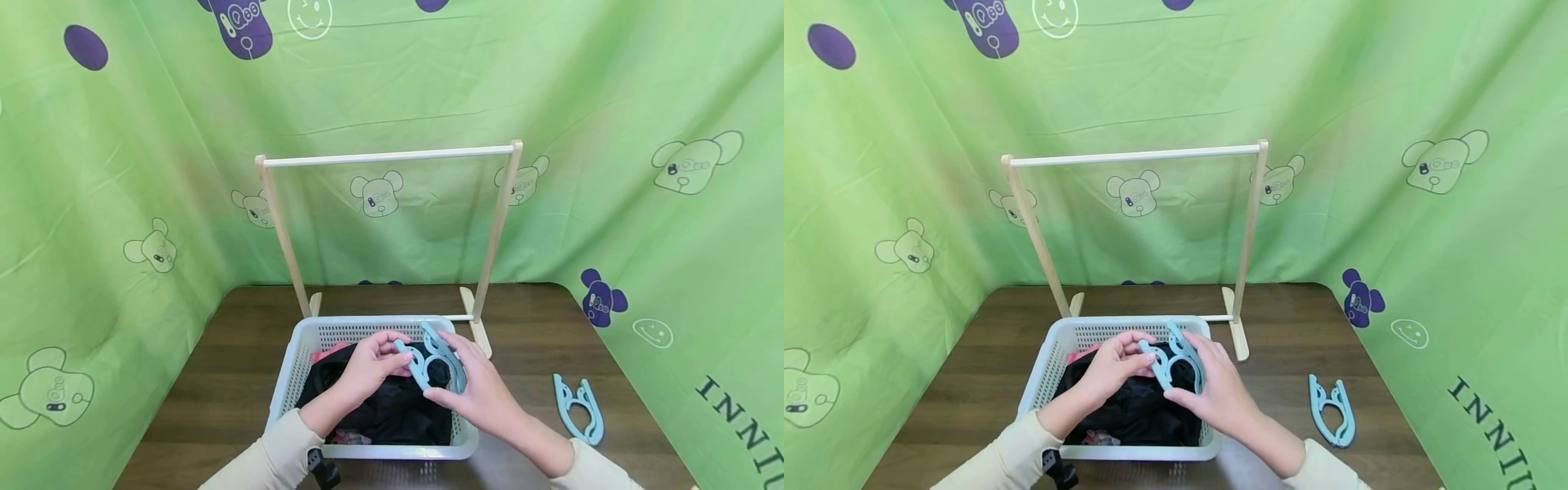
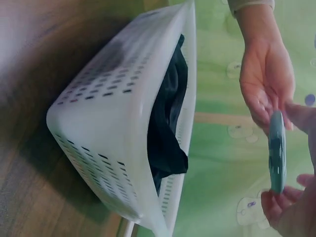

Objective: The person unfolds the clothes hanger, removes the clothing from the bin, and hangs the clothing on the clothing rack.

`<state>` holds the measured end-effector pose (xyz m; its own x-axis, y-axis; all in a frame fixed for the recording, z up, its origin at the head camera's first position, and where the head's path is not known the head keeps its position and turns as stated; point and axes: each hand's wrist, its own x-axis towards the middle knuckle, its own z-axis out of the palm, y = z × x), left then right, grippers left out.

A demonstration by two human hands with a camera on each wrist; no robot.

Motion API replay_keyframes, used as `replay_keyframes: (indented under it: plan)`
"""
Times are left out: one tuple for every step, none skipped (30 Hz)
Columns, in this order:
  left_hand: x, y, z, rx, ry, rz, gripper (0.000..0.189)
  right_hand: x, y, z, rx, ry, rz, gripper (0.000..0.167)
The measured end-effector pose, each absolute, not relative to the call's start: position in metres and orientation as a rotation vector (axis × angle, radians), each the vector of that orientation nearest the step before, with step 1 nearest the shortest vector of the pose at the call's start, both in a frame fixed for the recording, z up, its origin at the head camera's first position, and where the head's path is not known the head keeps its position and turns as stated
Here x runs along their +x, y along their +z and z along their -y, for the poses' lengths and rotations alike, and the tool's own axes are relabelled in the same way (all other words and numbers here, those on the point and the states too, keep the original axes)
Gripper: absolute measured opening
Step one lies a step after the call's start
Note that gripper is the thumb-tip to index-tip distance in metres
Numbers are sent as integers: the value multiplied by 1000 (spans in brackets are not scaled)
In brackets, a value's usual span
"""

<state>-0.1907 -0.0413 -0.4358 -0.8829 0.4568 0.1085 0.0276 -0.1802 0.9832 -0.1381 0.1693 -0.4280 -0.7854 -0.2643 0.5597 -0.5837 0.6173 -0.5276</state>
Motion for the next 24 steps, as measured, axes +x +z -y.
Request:
replay_keyframes:
  plan:
    - [-190, -435, 42, 562, 2136, -1799, 29, -141, -426, -171, 681, 1060, 2408, 82]
    - [-190, -435, 42, 562, 2126, -1802, 27, -144, -425, -172, 692, 1121, 2402, 80]
    - [-190, -435, 43, 564, 2116, -1802, 26, -147, -424, -174, 707, 1182, 2393, 77]
    - [-190, -434, 43, 572, 2104, -1805, 26, -150, -423, -176, 721, 1247, 2384, 74]
    - [-189, -434, 43, 585, 2092, -1806, 26, -153, -422, -178, 733, 1310, 2375, 71]
    - [-189, -434, 43, 599, 2081, -1808, 26, -156, -421, -180, 738, 1370, 2373, 67]
    - [-189, -434, 43, 616, 2072, -1807, 27, -159, -420, -181, 740, 1425, 2376, 64]
    - [-189, -434, 44, 630, 2063, -1809, 27, -161, -419, -183, 740, 1470, 2383, 60]
    - [-189, -434, 44, 649, 2057, -1807, 28, -164, -418, -184, 737, 1513, 2394, 57]
    - [-189, -434, 44, 667, 2050, -1807, 28, -166, -417, -186, 731, 1553, 2408, 54]
    - [-189, -435, 44, 682, 2044, -1806, 28, -167, -417, -187, 734, 1582, 2421, 51]
    - [-190, -436, 44, 697, 2038, -1802, 29, -169, -416, -188, 735, 1613, 2436, 49]
    - [-190, -436, 44, 710, 2033, -1801, 29, -171, -415, -188, 743, 1640, 2447, 48]
    - [-190, -437, 44, 717, 2025, -1804, 29, -173, -415, -189, 748, 1662, 2460, 47]
    - [-191, -437, 44, 725, 2020, -1804, 29, -174, -415, -190, 755, 1681, 2472, 46]
    - [-191, -438, 44, 728, 2014, -1806, 29, -176, -415, -191, 760, 1694, 2484, 45]
    - [-191, -438, 44, 731, 2010, -1806, 29, -177, -415, -191, 767, 1706, 2495, 44]
    - [-191, -439, 44, 733, 2008, -1806, 28, -179, -416, -192, 771, 1723, 2503, 43]
    - [-191, -439, 44, 734, 2009, -1805, 28, -180, -416, -193, 773, 1739, 2509, 42]
    - [-191, -439, 44, 733, 2007, -1803, 28, -181, -417, -194, 770, 1757, 2514, 40]
    - [-191, -438, 44, 731, 2011, -1798, 28, -181, -416, -195, 775, 1778, 2507, 39]
    - [-191, -438, 45, 727, 2015, -1795, 28, -182, -417, -196, 769, 1794, 2504, 39]
    - [-190, -437, 46, 720, 2020, -1791, 28, -183, -417, -197, 764, 1815, 2494, 38]
    - [-190, -437, 47, 711, 2027, -1788, 28, -183, -417, -198, 752, 1836, 2485, 38]
